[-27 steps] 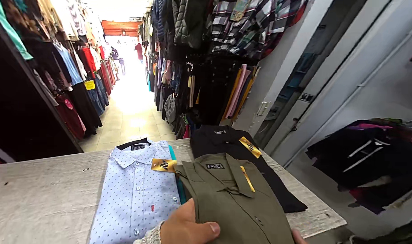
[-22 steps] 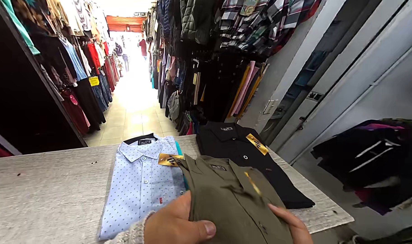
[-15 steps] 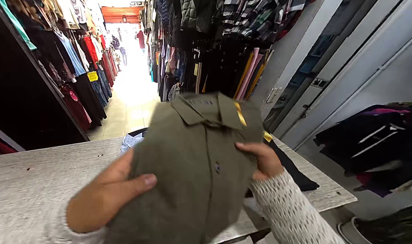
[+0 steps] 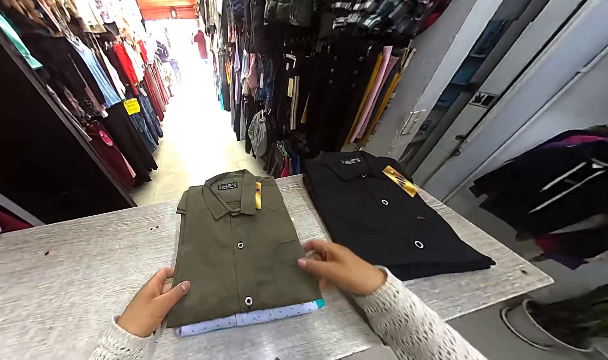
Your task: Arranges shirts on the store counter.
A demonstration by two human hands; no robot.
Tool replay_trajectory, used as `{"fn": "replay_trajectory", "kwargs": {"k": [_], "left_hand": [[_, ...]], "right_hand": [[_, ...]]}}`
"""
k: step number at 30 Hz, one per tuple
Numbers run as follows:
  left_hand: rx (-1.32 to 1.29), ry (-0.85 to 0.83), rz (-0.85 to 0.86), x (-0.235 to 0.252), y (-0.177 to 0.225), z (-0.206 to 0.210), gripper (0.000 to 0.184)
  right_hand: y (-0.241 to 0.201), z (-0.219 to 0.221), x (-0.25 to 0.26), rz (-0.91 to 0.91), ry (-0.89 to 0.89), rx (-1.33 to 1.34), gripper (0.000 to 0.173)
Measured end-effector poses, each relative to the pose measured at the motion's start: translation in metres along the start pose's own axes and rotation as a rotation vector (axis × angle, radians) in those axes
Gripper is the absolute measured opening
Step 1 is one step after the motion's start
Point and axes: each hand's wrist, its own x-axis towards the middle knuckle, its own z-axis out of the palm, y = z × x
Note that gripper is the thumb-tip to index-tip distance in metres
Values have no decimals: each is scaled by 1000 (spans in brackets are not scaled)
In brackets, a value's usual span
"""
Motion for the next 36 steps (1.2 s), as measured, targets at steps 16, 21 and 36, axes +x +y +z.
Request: {"fn": "replay_trajectory", "kwargs": {"k": [16,21,36], "left_hand": [[332,213,266,76,32,-35,30],[439,355,249,125,72,-7,32],[133,399,209,159,53,-1,20]], "right_hand": [[47,14,-12,-243,211,-17,31],[48,17,-12,-294,254,-19,33],[47,18,-17,-433,189,-48,39]]}}
